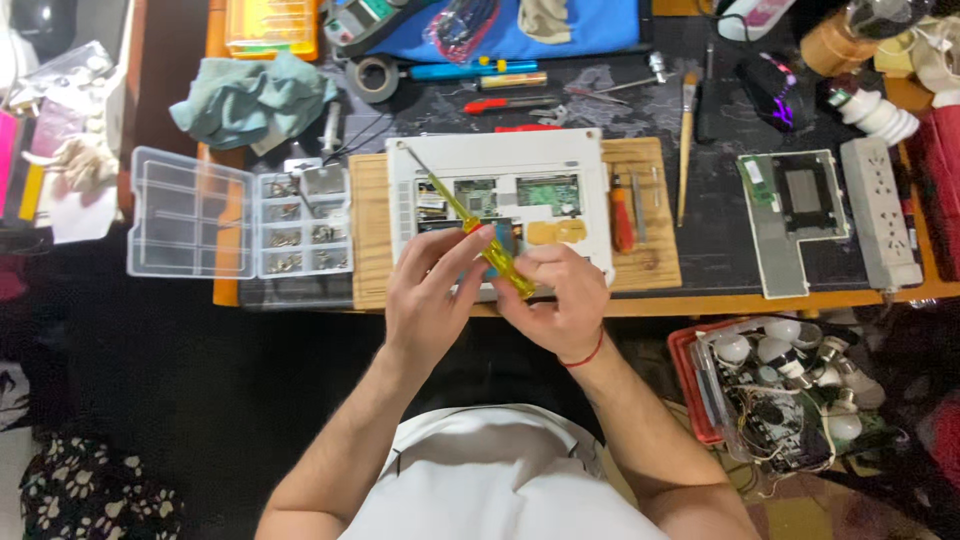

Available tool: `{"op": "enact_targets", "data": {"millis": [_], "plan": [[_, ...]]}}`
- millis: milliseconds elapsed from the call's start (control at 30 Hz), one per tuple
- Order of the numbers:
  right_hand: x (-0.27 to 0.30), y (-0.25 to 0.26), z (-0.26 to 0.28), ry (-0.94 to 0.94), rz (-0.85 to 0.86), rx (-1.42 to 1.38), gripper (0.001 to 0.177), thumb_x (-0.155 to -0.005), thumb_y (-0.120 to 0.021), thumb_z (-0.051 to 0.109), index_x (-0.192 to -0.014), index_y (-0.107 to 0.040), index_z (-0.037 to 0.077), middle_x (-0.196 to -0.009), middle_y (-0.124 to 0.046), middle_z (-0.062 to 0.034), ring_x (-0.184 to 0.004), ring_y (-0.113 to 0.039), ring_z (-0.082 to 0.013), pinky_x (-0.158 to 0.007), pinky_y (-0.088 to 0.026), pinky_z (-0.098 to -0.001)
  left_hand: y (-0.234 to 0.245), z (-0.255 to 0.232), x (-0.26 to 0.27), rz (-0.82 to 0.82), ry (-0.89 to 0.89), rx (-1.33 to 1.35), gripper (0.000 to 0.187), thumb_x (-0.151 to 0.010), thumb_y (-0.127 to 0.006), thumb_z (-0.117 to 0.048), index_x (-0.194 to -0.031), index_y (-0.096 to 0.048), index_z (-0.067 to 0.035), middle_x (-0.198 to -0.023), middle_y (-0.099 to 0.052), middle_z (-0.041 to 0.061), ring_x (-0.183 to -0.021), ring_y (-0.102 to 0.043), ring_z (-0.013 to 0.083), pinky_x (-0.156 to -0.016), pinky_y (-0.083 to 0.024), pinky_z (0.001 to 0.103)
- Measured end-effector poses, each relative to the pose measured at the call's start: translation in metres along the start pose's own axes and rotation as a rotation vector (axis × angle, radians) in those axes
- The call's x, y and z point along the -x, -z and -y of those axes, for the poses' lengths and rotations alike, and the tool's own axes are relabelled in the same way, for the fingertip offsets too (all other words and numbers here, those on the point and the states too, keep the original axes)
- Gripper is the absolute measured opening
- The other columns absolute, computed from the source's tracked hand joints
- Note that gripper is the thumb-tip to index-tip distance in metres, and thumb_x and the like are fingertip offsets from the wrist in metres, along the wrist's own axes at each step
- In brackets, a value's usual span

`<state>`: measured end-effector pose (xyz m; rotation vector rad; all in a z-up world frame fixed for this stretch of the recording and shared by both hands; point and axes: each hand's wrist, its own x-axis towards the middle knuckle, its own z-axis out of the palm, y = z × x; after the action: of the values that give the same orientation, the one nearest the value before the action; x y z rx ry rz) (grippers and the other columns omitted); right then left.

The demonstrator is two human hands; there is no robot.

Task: The person uses a screwdriver to remove screws from a metal bracket securing a hard drive inside a disassembled laptop. They remove the bracket and set it aside, then use a different screwdriver to loosen screws on the hard drive itself. The person then uses tweezers to adjust a ribbon cable connected to the drive.

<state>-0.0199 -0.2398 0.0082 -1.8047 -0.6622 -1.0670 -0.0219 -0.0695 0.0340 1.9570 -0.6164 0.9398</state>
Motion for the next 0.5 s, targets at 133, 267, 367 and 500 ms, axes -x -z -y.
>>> {"op": "enact_targets", "data": {"millis": [133, 267, 367, 500], "plan": [[-0.005, -0.011, 0.012, 0.024, 0.092, -0.042, 0.026, -0.079, -0.091, 0.020, -0.093, -0.077, 0.002, -0.084, -0.076, -0.0104, -0.069, -0.075, -0.0294, -0.065, -0.062, -0.0383, 0.011, 0.018, 0.005, -0.031, -0.015, -0.050, 0.037, -0.086, -0.075, 0.000, -0.121, -0.078, -0.013, -0.097, -0.067, 0.008, -0.076, -0.066, 0.0266, -0.071, -0.060, 0.038], [-0.023, -0.002, 0.015, 0.048, 0.436, -0.132, 0.041, -0.089, -0.081, 0.031, -0.122, -0.073, 0.007, -0.112, -0.074, -0.0125, -0.098, -0.074, -0.0350, -0.082, -0.061, -0.0459, 0.031, 0.029, 0.008, -0.095, 0.012, -0.017, 0.034, -0.083, -0.081, 0.003, -0.116, -0.079, -0.007, -0.097, -0.070, 0.012, -0.081, -0.070, 0.0292, -0.074, -0.060, 0.038], [-0.031, 0.008, 0.003, -0.009, 0.463, -0.089, 0.032, -0.096, -0.073, 0.028, -0.122, -0.074, 0.010, -0.114, -0.075, -0.0096, -0.104, -0.073, -0.0341, -0.089, -0.058, -0.0454, 0.049, 0.041, 0.010, -0.114, 0.156, 0.087, 0.038, -0.080, -0.084, 0.006, -0.115, -0.078, -0.005, -0.107, -0.068, 0.016, -0.095, -0.071, 0.0335, -0.081, -0.059, 0.042], [-0.031, 0.025, -0.024, -0.109, 0.400, 0.019, 0.031, -0.104, -0.063, 0.035, -0.115, -0.078, 0.010, -0.107, -0.076, -0.0078, -0.099, -0.073, -0.0335, -0.089, -0.057, -0.0450, 0.073, 0.047, 0.008, -0.121, 0.292, 0.270, 0.027, -0.098, -0.072, -0.005, -0.125, -0.068, -0.007, -0.118, -0.067, 0.014, -0.109, -0.070, 0.0278, -0.089, -0.059, 0.039]]}}
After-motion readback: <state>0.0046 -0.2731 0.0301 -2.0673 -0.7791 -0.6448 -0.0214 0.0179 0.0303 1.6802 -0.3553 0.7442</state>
